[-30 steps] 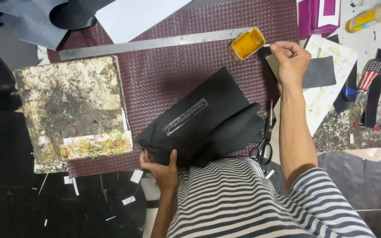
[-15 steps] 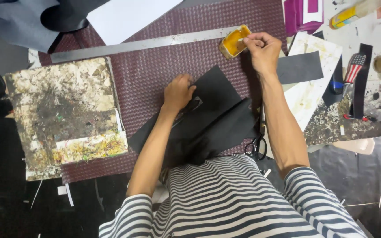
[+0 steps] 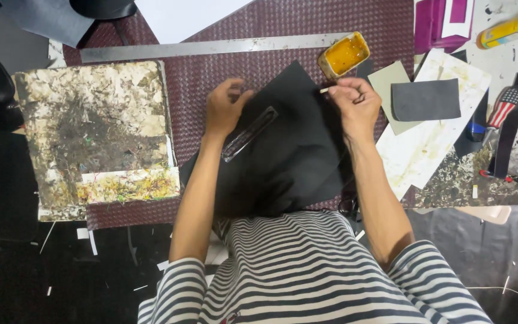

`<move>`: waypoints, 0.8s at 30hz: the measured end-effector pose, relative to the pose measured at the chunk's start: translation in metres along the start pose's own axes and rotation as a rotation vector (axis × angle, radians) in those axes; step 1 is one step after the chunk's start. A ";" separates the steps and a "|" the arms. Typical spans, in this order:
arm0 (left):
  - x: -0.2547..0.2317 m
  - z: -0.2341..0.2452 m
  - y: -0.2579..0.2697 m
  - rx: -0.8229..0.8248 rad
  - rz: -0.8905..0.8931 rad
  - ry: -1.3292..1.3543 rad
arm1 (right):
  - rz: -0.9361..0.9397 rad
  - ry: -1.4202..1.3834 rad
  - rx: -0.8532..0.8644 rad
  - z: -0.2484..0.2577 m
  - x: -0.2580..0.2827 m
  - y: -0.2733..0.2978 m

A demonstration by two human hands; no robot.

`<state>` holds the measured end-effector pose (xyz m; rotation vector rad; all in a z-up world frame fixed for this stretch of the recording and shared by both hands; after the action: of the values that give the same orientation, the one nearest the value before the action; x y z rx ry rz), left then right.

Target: Marking a rectangular opening on a leather piece using a ruler and pen, then applying adhesive to the area.

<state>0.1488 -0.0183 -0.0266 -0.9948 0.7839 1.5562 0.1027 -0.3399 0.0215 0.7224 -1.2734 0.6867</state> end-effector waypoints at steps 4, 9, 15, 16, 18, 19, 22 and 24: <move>-0.028 0.052 0.058 -0.217 -0.413 -0.200 | 0.020 -0.003 0.068 -0.023 -0.027 0.040; -0.028 0.073 0.166 -0.489 -0.624 -0.475 | 0.082 0.143 0.129 -0.052 -0.035 0.071; 0.010 0.082 0.214 -0.597 -0.583 -0.526 | 0.266 0.254 0.142 -0.062 -0.042 0.069; 0.010 0.084 0.213 -0.617 -0.585 -0.526 | 0.296 0.271 0.157 -0.065 -0.041 0.070; 0.011 0.086 0.214 -0.644 -0.581 -0.528 | 0.330 0.289 0.179 -0.069 -0.039 0.072; 0.012 0.086 0.215 -0.638 -0.585 -0.538 | 0.349 0.291 0.181 -0.070 -0.039 0.072; 0.012 0.084 0.216 -0.629 -0.585 -0.565 | 0.385 0.303 0.179 -0.072 -0.033 0.075; 0.009 0.085 0.215 -0.628 -0.581 -0.584 | 0.403 0.313 0.179 -0.073 -0.030 0.076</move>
<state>-0.0790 0.0157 -0.0019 -0.9988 -0.4058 1.4623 0.0804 -0.2371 -0.0110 0.4785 -1.0831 1.2059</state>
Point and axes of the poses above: each hand's wrist, its own y-axis away from the middle knuckle, its own z-axis out of the back of the hand, x = y × z, the point moved 7 cm from there along -y, towards the middle knuckle, and after that the axes turned 14 degrees about -x, right-handed, at the moved point
